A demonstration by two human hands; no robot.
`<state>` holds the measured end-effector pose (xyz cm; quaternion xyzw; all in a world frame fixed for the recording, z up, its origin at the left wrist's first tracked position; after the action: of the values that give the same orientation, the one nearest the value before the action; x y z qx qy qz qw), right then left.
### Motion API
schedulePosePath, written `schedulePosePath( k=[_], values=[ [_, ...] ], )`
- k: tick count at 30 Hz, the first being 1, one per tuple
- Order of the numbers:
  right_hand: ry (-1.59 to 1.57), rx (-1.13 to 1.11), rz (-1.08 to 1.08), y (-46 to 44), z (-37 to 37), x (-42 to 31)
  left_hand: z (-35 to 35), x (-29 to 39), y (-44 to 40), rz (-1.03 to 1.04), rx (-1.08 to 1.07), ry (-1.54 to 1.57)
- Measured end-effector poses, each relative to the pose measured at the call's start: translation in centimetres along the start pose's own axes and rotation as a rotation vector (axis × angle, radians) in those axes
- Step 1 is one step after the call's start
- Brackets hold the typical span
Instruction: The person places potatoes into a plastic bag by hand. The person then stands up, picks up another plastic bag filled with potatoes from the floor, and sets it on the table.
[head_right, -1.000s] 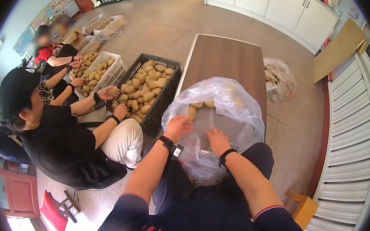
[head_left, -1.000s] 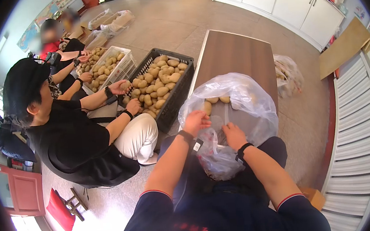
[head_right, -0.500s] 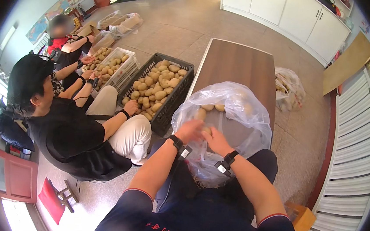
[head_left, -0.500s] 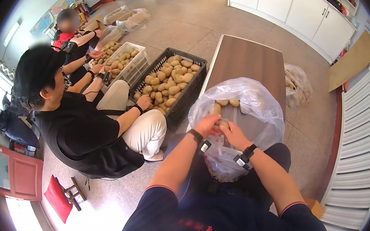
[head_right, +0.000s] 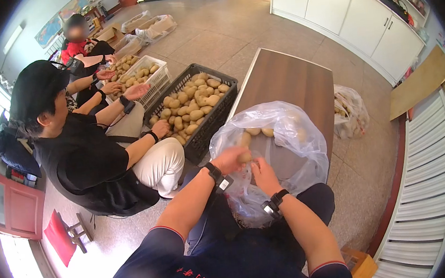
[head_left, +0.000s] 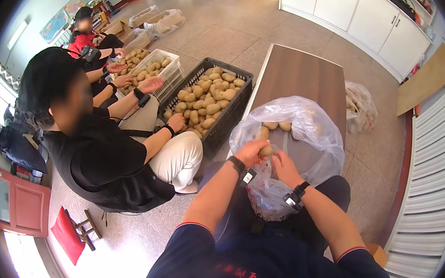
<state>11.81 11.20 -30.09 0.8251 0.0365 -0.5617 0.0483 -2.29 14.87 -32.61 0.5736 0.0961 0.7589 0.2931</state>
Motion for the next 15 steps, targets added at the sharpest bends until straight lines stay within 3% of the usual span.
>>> schedulePosePath(
  k=[1,3,5,8,10,15],
  values=[
    [0.001,-0.003,-0.001,0.1,0.0,1.0,-0.6,0.4,-0.1,0.056,0.050,-0.053],
    [0.322,0.027,-0.265,0.3,-0.2,3.0,-1.4,0.5,-0.3,0.066,0.020,0.035],
    [0.363,-0.028,-0.248,1.0,-0.4,4.1,-1.9,0.6,-1.0,0.075,-0.012,0.121],
    [0.451,-0.104,-0.227,1.6,-0.7,6.3,-3.3,2.2,-1.4,0.191,0.159,0.265],
    [0.497,-0.129,-0.222,2.0,-0.7,7.4,-4.8,2.7,-1.1,0.143,0.211,0.752],
    [0.504,-0.135,-0.219,2.3,-0.5,8.5,-8.1,3.8,-0.7,0.223,0.295,0.867]
  ],
)
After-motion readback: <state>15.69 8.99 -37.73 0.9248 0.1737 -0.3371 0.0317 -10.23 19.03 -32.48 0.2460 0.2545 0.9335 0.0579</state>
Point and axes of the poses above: each hand's wrist, its own y-axis away from the middle knuckle, its own z-axis out of the palm, x = y × z, the point moved 7 cm from there along -y, towards the middle knuckle, and after that the axes turned 8 degrees about x, right-handed, at the moved point
